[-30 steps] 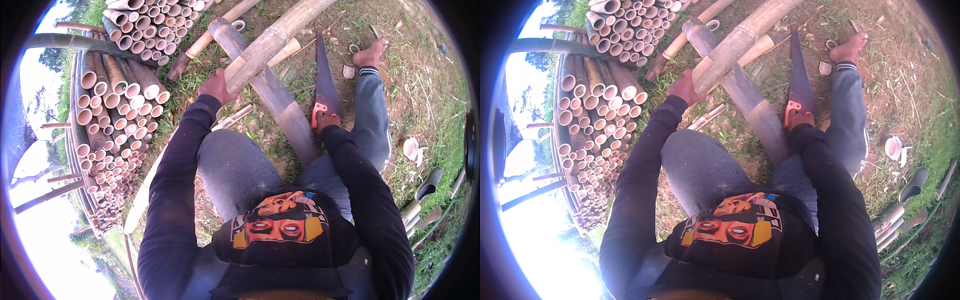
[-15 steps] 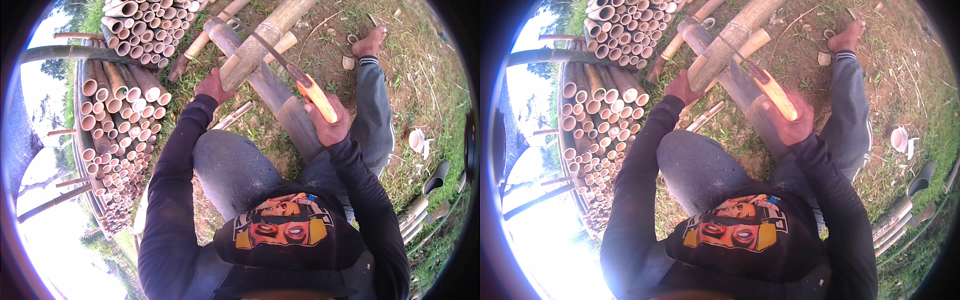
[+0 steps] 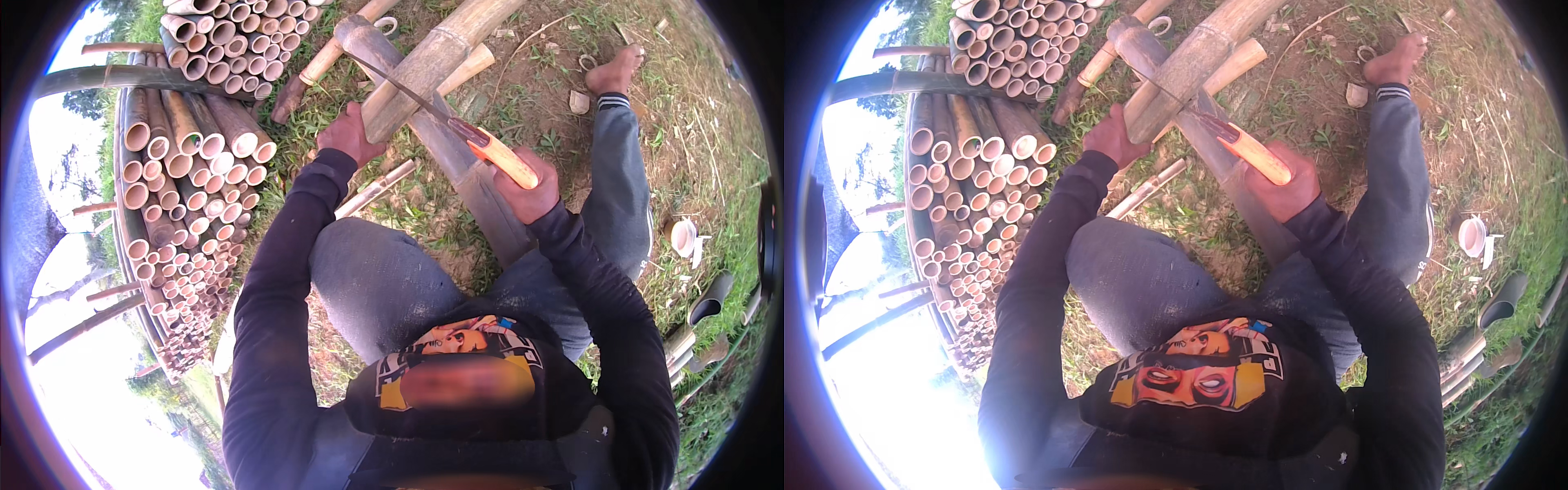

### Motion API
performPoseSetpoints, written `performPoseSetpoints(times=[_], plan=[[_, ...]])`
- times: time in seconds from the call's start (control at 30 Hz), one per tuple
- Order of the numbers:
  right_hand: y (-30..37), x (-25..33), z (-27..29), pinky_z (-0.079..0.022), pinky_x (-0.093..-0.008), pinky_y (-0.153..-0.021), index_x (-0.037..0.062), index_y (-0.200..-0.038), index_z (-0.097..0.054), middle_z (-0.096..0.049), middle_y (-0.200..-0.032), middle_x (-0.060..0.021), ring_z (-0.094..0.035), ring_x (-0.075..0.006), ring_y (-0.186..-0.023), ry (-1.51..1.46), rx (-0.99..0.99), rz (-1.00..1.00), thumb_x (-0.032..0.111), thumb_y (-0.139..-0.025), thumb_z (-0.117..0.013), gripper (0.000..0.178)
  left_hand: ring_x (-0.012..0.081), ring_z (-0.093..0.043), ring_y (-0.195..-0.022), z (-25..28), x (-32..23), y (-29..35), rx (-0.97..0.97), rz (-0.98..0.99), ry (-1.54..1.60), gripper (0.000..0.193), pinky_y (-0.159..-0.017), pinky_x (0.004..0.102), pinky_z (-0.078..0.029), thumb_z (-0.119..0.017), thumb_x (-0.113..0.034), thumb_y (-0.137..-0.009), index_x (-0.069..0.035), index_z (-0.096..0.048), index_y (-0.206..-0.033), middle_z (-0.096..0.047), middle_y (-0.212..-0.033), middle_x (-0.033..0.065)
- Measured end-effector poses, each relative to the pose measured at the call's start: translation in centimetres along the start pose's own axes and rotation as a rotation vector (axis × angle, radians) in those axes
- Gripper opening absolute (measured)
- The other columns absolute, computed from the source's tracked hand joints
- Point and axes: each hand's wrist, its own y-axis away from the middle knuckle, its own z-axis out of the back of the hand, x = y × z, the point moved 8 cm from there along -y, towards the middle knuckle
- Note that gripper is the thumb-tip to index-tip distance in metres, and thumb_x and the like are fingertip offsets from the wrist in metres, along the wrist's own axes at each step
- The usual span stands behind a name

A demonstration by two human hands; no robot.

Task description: The person sits on the ground and uses a hand saw to cut long bamboo poles into shorter sections. They position each pole on a wooden support, saw through it, and then move the cut piece aside before repeating the process with another pole.

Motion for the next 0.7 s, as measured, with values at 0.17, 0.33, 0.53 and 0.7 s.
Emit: performPoseSetpoints(times=[0.17,0.33,0.53,0.7], plan=[[-4.5,-1.3,-2.9,-0.052,-0.0278,-0.071,0.0000,-0.098,-0.072,-0.069,-0.082,-0.0023,-0.060,-0.0065,-0.077,-0.237,0.015,-0.013,0.009,-0.095,-0.073,0.009,0.0420,-0.073,-0.100,0.1,0.0,0.0,0.007,-0.030,-0.005,0.090,-0.088,0.0520,-0.058,-0.089,-0.054,-0.073,-0.001,-0.044,-0.130,-0.070,-0.111,0.0261],[1.3,-0.9,1.1,-0.054,-0.0291,-0.073,0.0022,-0.102,-0.075,-0.071,-0.086,-0.0069,-0.068,-0.0113,-0.079,-0.007,-0.015,0.043,0.009,-0.090,-0.076,0.014,0.0429,-0.073,-0.100,0.0,0.1,0.0,0.012,-0.024,0.017,0.089,-0.088,0.0529,-0.058,-0.089,-0.053,-0.073,-0.001,-0.044,-0.130,-0.070,-0.111,0.0265],[-2.8,0.1,-2.5,-0.057,-0.0369,-0.069,0.0019,-0.099,-0.072,-0.070,-0.082,-0.0177,-0.073,-0.0247,-0.075,0.041,-0.047,0.024,0.015,-0.090,-0.075,0.016,0.0440,-0.073,-0.101,-0.5,0.0,-0.3,-0.023,-0.042,0.014,0.090,-0.088,0.0520,-0.059,-0.089,-0.053,-0.073,-0.002,-0.044,-0.131,-0.070,-0.112,0.0266],[-3.0,0.3,-3.0,-0.056,-0.0369,-0.068,0.0017,-0.094,-0.070,-0.068,-0.077,-0.0158,-0.072,-0.0214,-0.072,-0.008,-0.067,0.097,0.014,-0.089,-0.076,0.014,0.0425,-0.074,-0.101,0.2,0.1,0.4,-0.037,-0.021,-0.020,0.086,-0.087,0.0531,-0.059,-0.087,-0.053,-0.073,-0.003,-0.045,-0.129,-0.071,-0.112,0.0246]])
